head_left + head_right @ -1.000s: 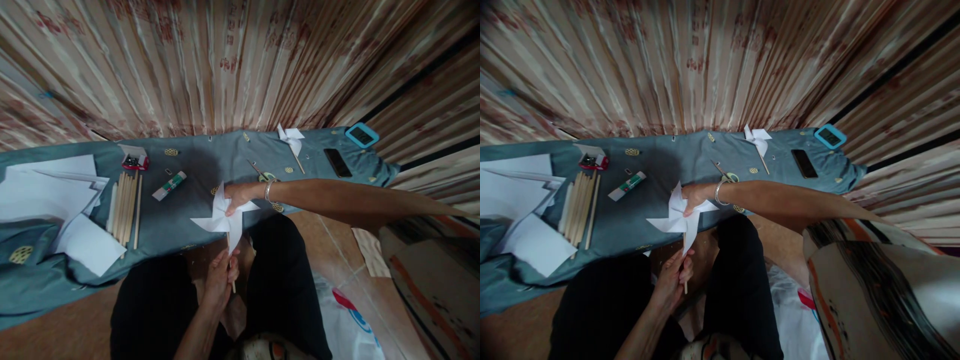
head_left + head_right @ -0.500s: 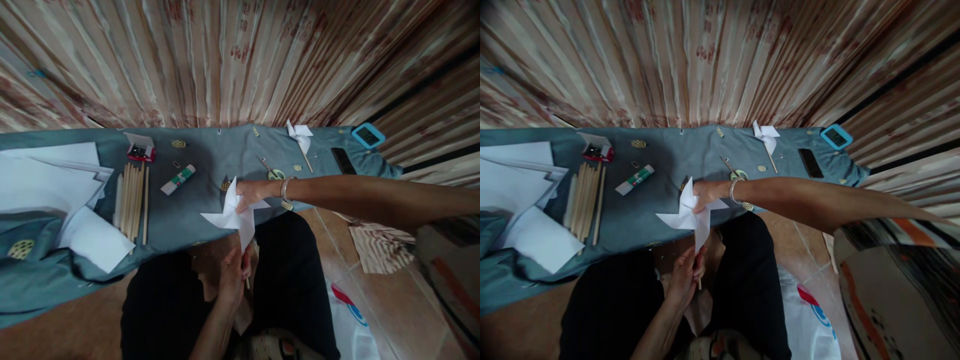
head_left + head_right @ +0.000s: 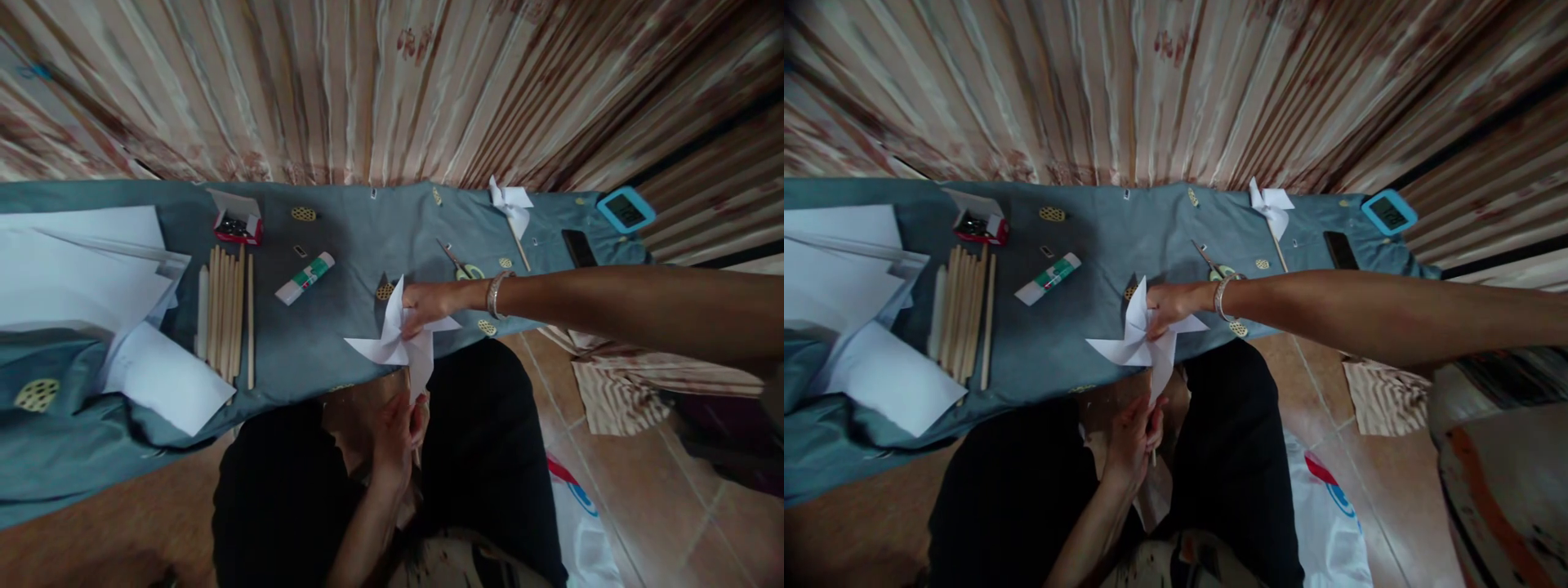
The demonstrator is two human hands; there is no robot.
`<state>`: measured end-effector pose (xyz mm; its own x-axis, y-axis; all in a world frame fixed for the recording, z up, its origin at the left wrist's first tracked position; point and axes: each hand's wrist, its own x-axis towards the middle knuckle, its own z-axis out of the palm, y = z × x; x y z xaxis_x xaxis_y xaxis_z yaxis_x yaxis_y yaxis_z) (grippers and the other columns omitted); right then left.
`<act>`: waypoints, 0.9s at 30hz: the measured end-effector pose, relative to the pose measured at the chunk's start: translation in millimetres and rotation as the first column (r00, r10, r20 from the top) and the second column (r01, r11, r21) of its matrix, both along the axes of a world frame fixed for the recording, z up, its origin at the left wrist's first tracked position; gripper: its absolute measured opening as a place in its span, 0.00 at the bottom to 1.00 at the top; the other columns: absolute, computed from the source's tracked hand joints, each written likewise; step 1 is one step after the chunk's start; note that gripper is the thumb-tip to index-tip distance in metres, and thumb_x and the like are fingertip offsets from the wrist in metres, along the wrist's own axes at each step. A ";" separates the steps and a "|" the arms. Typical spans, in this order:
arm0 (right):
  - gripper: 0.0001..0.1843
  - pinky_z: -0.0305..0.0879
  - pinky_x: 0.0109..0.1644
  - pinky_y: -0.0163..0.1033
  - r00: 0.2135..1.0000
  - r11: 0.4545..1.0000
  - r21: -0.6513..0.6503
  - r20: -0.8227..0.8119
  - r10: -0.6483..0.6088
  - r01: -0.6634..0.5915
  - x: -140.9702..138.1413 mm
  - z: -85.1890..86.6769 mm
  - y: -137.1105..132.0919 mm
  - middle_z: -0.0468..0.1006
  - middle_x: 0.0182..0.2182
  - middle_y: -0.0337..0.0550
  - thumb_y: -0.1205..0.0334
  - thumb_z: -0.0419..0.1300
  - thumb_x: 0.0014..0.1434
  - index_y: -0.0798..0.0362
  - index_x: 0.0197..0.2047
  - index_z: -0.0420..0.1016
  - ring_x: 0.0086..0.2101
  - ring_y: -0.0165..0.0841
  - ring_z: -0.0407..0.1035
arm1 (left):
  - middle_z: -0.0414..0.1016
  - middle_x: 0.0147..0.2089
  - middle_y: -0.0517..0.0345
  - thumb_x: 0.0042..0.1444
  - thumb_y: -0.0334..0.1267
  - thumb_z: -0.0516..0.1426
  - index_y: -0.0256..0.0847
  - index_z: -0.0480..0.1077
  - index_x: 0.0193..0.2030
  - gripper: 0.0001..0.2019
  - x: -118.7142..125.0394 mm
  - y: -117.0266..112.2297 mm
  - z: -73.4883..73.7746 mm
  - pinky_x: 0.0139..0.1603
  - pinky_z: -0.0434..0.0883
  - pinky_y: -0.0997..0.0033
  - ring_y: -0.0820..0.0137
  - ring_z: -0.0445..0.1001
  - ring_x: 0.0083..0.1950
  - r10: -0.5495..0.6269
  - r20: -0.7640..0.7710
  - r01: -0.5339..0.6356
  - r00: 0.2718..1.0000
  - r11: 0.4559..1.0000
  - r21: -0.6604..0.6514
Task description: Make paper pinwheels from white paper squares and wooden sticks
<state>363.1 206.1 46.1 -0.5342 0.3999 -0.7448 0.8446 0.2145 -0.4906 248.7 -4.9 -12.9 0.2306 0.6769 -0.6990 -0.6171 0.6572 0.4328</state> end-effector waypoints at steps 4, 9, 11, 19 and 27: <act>0.09 0.68 0.43 0.33 1.000 1.000 -0.016 -0.016 -0.019 0.018 0.0 -2.3 1.7 0.83 0.36 0.39 0.64 0.68 0.51 0.55 0.38 0.82 0.39 0.34 0.75 | 0.57 0.14 0.69 0.36 0.59 0.68 0.38 0.67 0.20 0.26 -7.3 3.1 0.5 0.17 0.41 0.77 0.85 0.46 0.15 -0.039 0.004 0.039 0.999 0.999 0.032; 0.12 0.68 0.43 0.34 0.998 0.998 -0.067 -0.064 -0.020 0.016 5.6 -10.4 3.3 0.83 0.38 0.42 0.64 0.67 0.53 0.57 0.41 0.81 0.39 0.34 0.76 | 0.57 0.14 0.69 0.36 0.58 0.68 0.38 0.66 0.22 0.25 -16.6 6.2 -2.7 0.16 0.41 0.78 0.85 0.46 0.14 -0.090 0.000 0.090 0.996 0.996 0.012; 0.12 0.68 0.43 0.34 0.997 0.997 -0.072 -0.074 -0.008 0.002 8.6 -16.4 4.7 0.84 0.38 0.42 0.63 0.67 0.53 0.57 0.42 0.82 0.39 0.35 0.76 | 0.58 0.14 0.69 0.37 0.58 0.67 0.38 0.66 0.22 0.25 -17.2 6.0 -3.3 0.17 0.41 0.78 0.85 0.46 0.14 -0.102 -0.004 0.102 0.995 0.995 0.020; 0.14 0.68 0.43 0.34 0.999 1.000 -0.023 -0.048 -0.005 0.004 10.4 -18.3 5.2 0.84 0.37 0.40 0.59 0.69 0.52 0.55 0.42 0.83 0.39 0.36 0.76 | 0.57 0.14 0.71 0.40 0.58 0.65 0.33 0.73 0.31 0.26 -5.9 3.7 -0.1 0.18 0.43 0.76 0.83 0.47 0.14 -0.105 0.047 0.103 0.993 0.993 0.053; 0.12 0.67 0.41 0.34 0.998 0.999 0.029 -0.040 0.043 -0.042 5.0 -9.9 2.8 0.84 0.37 0.42 0.61 0.68 0.53 0.56 0.41 0.82 0.38 0.34 0.75 | 0.61 0.15 0.71 0.44 0.55 0.66 0.31 0.73 0.39 0.27 7.7 -0.5 0.0 0.20 0.46 0.75 0.82 0.51 0.15 -0.045 0.125 0.040 0.991 0.998 0.047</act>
